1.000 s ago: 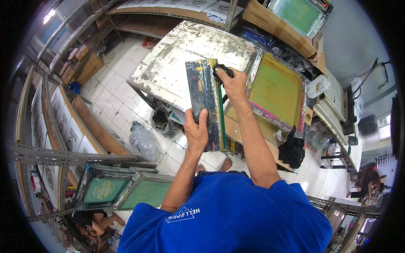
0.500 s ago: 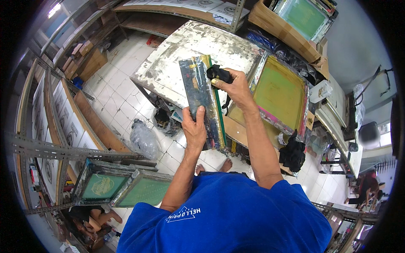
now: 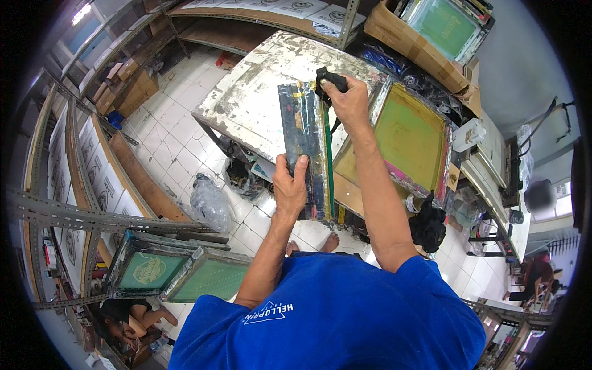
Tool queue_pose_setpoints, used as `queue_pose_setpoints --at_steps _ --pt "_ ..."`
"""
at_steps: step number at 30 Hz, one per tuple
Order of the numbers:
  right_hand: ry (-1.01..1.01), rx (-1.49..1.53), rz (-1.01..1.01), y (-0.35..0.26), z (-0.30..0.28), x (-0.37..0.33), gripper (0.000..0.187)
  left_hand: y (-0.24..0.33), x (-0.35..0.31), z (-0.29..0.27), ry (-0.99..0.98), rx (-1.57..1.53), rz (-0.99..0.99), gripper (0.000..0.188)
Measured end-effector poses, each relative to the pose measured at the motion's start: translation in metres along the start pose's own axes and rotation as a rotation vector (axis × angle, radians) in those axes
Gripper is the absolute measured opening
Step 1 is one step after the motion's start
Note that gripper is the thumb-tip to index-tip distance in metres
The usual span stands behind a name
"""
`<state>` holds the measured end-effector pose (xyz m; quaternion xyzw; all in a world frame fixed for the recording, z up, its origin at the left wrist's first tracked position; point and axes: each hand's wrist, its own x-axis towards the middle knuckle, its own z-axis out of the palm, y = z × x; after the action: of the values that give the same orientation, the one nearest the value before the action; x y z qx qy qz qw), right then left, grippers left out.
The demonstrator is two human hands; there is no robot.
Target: The person wipes ink from a screen printing squeegee using a black cloth and a cleaning solution from a bottle.
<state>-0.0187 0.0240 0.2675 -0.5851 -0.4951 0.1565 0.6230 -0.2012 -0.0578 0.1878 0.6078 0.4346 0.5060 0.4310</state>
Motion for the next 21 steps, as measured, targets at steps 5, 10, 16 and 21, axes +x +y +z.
queue_pose_setpoints --at_steps 5,10,16,21 --pt "0.019 0.110 0.130 -0.005 0.004 -0.012 0.017 0.008 -0.004 0.002 -0.010 0.001 -0.094 0.033" --pt "-0.064 0.246 0.166 -0.002 0.010 -0.026 0.016 0.016 -0.008 0.006 0.052 0.010 -0.146 0.032" --pt "-0.149 0.240 0.211 0.003 0.009 -0.044 0.017 0.006 -0.005 0.010 0.137 -0.003 -0.111 0.035" --pt "-0.175 0.223 0.224 0.018 0.015 -0.061 0.021 -0.001 -0.001 0.011 0.181 -0.093 -0.178 0.035"
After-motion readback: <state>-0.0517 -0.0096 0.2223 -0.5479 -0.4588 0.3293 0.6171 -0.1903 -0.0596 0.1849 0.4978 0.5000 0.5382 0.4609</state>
